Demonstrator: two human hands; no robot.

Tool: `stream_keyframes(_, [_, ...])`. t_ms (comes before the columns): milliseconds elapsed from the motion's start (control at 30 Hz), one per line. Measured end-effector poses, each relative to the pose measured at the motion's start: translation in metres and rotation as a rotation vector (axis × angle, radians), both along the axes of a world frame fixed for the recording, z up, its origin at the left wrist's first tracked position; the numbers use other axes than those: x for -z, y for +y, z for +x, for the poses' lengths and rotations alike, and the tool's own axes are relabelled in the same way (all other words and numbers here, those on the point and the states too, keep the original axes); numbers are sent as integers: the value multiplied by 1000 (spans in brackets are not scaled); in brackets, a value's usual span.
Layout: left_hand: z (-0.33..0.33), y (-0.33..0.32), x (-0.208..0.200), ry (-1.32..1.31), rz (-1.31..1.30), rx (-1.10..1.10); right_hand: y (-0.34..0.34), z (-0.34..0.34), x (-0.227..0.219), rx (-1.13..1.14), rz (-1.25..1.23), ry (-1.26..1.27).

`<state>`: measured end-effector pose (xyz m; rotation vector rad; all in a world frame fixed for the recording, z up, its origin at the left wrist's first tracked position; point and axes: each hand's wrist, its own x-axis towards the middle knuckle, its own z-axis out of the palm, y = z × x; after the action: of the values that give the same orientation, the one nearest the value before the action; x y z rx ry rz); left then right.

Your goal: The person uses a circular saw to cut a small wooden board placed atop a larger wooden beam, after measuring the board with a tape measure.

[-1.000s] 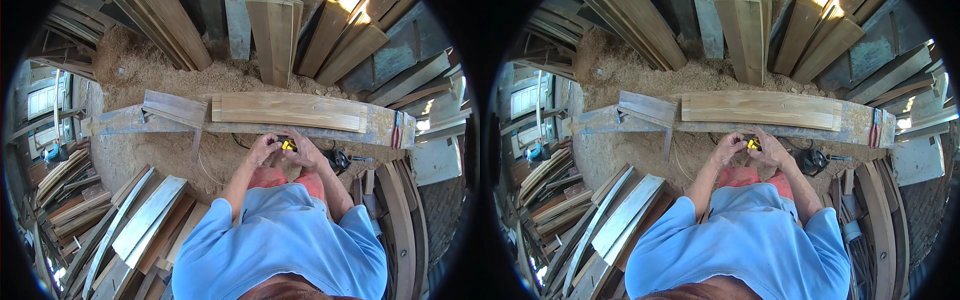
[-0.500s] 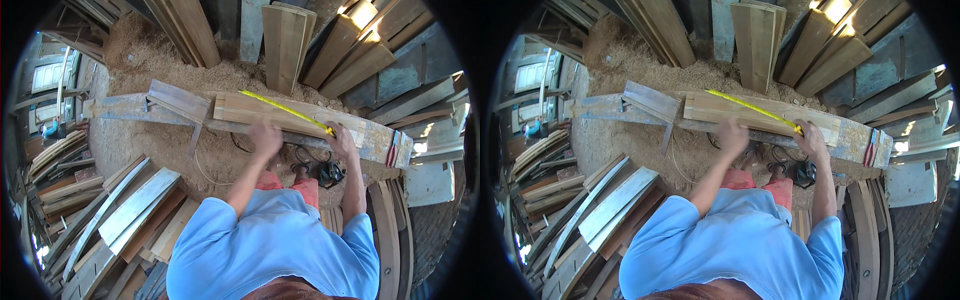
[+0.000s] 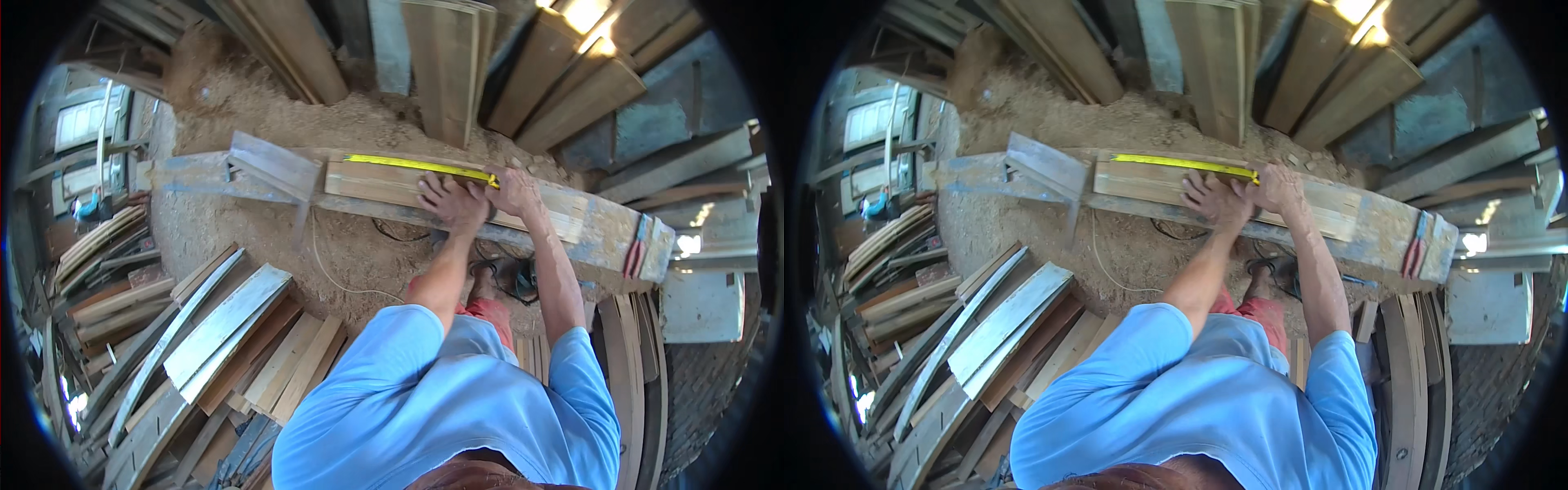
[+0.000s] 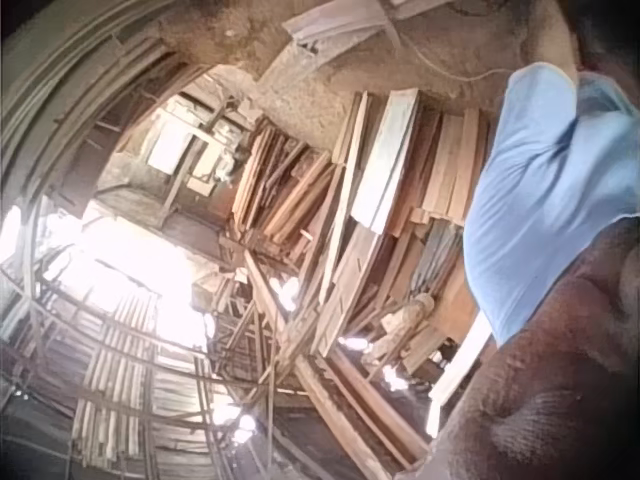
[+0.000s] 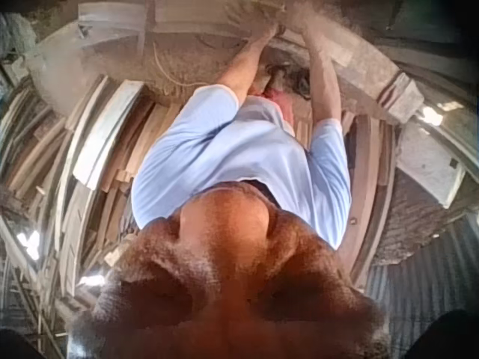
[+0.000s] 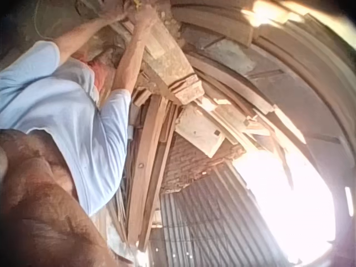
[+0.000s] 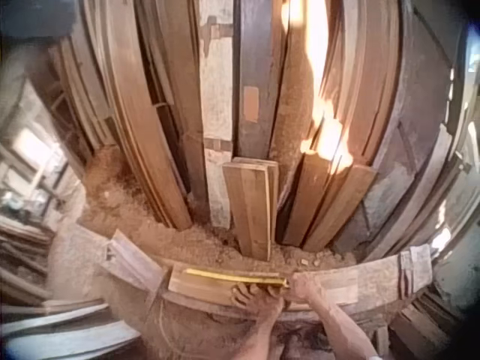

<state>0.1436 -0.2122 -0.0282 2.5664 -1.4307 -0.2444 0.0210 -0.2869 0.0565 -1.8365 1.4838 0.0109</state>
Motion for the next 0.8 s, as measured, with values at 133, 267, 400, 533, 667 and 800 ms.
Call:
stream_keyframes(133, [21,16,33,-229,-131,15,4,-43,8,-61,-2,-7])
stream_keyframes(267, [19,14,27,-221,-186,50,18,-141,8,75,-47,-20])
stream_keyframes(400, [9,11,26,-237,-151,95,38,-238,14,138,-86,34])
stream_keyframes(533, [17,13,34,-340,-166,115,47,-268,24,192,-101,11])
stream_keyframes(667, [21,15,37,-340,-164,128,50,-270,39,207,-118,35])
stream_keyframes(800, [24,15,35,-308,-142,124,49,-268,40,204,-119,52])
